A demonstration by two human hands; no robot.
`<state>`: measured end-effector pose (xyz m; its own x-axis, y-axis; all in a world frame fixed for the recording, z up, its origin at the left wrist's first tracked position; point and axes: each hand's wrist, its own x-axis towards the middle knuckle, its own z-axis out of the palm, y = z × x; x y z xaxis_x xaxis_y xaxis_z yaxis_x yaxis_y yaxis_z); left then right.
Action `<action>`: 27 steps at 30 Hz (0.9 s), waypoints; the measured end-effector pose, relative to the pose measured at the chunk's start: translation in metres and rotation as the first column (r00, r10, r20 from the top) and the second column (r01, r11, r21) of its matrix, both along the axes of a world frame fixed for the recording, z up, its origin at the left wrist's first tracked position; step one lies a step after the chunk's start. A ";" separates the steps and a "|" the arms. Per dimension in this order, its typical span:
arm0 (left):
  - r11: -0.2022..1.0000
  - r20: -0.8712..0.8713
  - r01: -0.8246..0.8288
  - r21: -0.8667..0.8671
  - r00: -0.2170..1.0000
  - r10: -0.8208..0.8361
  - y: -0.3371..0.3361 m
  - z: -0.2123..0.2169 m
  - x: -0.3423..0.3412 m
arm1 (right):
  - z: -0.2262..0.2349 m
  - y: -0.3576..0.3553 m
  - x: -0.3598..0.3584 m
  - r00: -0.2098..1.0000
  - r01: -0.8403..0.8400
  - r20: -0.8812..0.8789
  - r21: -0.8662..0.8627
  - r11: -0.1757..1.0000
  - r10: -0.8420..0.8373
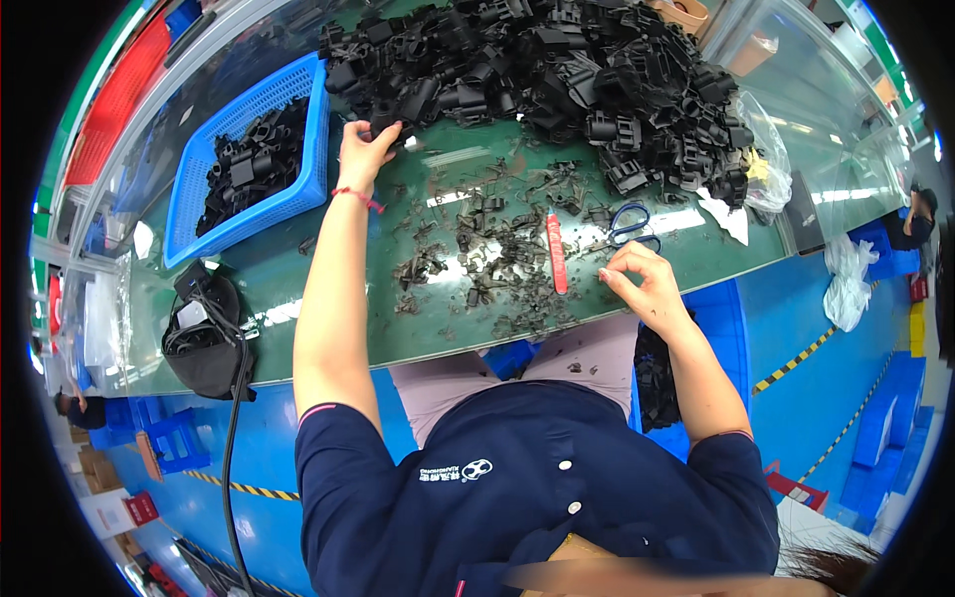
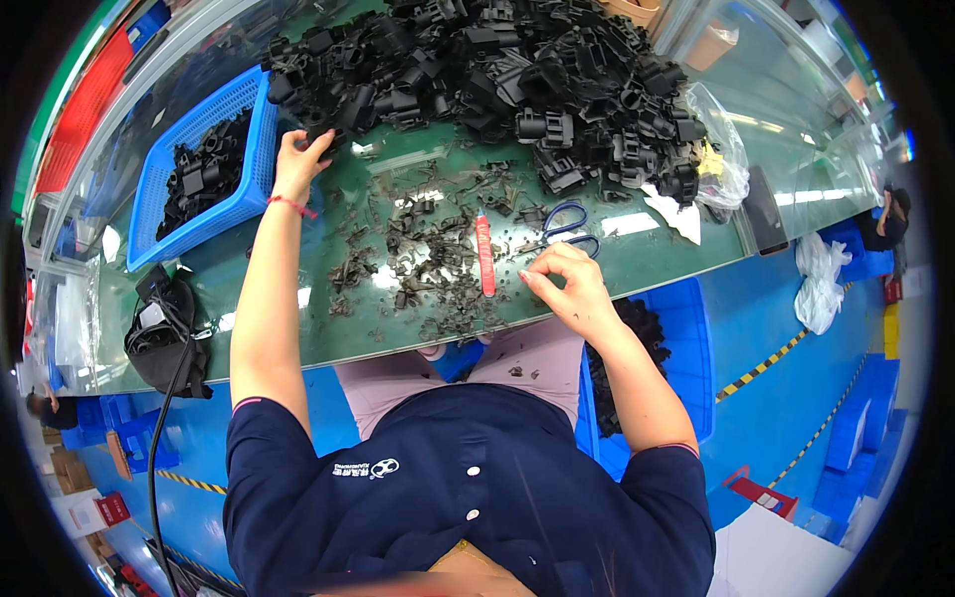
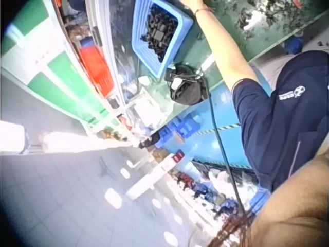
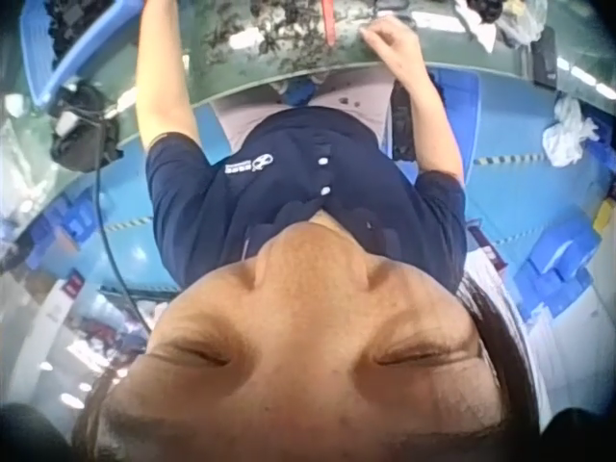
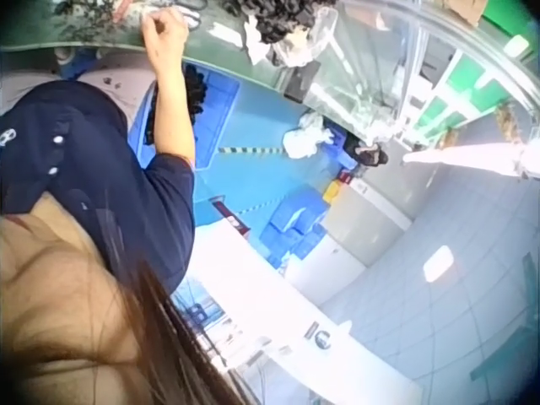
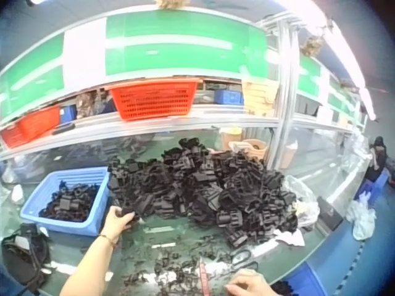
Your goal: The person scrapes and trims excess material from black plastic components using a scraper and scissors.
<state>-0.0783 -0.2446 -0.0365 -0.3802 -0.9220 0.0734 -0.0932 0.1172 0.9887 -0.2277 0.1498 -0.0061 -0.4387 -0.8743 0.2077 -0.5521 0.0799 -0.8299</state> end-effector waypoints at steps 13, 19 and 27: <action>0.928 -0.216 0.182 0.324 0.970 -0.114 0.127 0.042 0.082 | 0.007 -0.054 0.039 0.927 -0.227 0.296 -0.046 0.973 0.230; 0.943 -0.236 0.139 0.301 0.969 -0.068 0.183 0.030 0.078 | 0.023 -0.106 0.085 0.772 -0.389 0.527 -0.052 0.920 0.356; 0.763 -0.646 0.515 0.391 0.744 -0.171 0.183 0.026 0.086 | 0.015 -0.128 0.092 0.801 -0.137 0.554 -0.200 0.970 0.227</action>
